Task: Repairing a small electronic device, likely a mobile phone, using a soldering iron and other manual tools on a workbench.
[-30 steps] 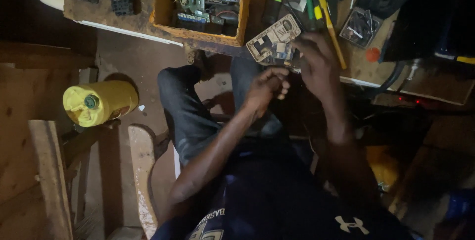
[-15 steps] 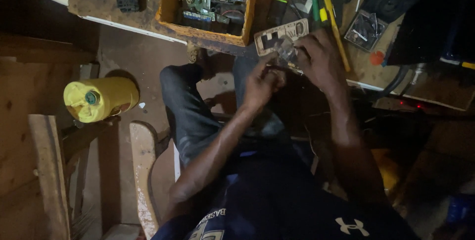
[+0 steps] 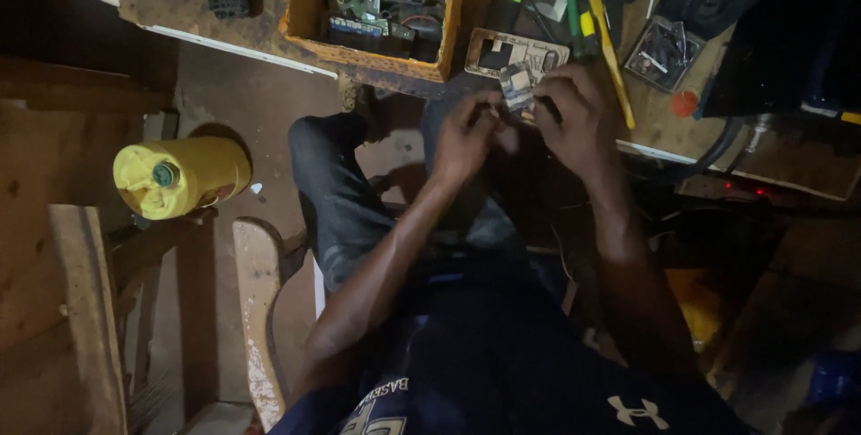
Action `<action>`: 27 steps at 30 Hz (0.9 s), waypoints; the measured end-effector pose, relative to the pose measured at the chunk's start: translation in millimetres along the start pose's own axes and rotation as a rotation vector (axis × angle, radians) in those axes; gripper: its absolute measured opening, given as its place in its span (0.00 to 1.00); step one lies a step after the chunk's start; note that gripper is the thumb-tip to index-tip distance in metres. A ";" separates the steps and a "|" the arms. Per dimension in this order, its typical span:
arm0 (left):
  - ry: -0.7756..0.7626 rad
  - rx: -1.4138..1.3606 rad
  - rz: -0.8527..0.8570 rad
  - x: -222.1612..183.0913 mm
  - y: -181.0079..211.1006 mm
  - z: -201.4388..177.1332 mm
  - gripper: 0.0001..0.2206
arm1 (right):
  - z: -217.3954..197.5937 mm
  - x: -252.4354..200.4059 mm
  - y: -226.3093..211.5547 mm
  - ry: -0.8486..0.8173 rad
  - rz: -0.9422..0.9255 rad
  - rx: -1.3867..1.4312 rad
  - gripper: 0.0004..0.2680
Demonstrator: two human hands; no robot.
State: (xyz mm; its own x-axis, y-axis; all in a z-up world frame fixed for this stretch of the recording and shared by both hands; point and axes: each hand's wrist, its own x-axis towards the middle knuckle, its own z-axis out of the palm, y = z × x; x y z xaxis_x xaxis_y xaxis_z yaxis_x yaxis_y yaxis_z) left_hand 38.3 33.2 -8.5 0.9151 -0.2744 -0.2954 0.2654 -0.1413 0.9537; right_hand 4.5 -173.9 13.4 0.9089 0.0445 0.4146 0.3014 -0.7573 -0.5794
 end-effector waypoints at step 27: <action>0.001 0.872 0.047 30.0 -8.5 22.4 0.17 | 38.4 8.5 16.3 0.006 -0.085 0.081 0.03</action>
State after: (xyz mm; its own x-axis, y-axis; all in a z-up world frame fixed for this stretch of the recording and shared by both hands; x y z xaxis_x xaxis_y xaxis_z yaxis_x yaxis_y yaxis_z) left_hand 56.7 4.9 -26.7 0.9198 -0.2972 -0.2560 -0.0990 -0.8074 0.5817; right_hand 28.3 -160.8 -19.5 0.8773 0.1024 0.4688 0.3999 -0.6959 -0.5965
